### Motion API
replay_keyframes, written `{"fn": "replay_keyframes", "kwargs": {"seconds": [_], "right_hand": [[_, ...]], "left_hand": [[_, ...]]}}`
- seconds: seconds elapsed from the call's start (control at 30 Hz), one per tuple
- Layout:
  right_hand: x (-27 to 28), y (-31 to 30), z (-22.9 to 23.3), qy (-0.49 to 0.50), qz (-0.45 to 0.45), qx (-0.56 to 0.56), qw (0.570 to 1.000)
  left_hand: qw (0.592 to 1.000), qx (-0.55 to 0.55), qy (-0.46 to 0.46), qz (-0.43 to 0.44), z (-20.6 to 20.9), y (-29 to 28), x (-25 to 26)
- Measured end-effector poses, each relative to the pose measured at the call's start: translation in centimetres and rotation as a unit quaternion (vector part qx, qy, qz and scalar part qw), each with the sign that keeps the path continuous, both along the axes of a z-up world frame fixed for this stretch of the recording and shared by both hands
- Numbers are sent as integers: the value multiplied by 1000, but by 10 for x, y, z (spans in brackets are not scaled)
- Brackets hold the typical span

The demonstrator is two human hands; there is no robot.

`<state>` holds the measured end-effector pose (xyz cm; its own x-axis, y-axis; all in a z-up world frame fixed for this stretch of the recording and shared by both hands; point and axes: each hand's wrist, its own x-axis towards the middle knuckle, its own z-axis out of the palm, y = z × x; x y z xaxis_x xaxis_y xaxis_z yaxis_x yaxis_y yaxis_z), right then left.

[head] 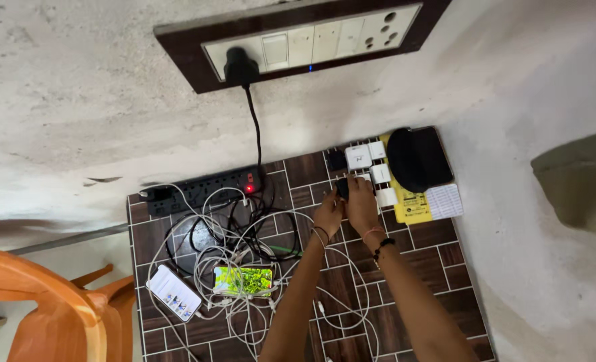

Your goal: The person organizes a cluttered table by arranging white charging adapters in a row, plugging a black power bank into a power strip, and coiling multiple white and black cables. They also handle a smartphone and a yellow notepad during the process.

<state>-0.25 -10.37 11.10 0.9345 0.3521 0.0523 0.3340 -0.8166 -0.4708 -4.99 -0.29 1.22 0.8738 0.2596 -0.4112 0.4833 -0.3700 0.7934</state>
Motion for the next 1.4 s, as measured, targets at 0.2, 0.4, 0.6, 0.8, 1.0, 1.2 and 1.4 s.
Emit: {"fn": "replay_keyframes", "kwargs": {"seconds": [0.2,0.4,0.6,0.8,1.0,1.2,1.4], "right_hand": [[12,6,-34,-128,11,-85,988],[11,7,-27,-104,27,-75,991],[11,9,-29,-90,23,-44,995],[7,9,-15,-120,22,-83,989],[-32,16,19,-106,81,-63,989],[-92,54,39,-92,185,-22,978],[-131,135,55,-85,255,26,963]], "left_hand": [[995,31,-95,-14,-40,6,12],[997,44,-58,-11,-25,8,15],[994,55,-93,-29,-35,9,16],[996,18,-83,-30,-18,10,14],[966,111,-228,-48,36,24,-29],[964,151,-201,-84,90,75,-109],[946,214,-238,-58,119,165,-171]]}}
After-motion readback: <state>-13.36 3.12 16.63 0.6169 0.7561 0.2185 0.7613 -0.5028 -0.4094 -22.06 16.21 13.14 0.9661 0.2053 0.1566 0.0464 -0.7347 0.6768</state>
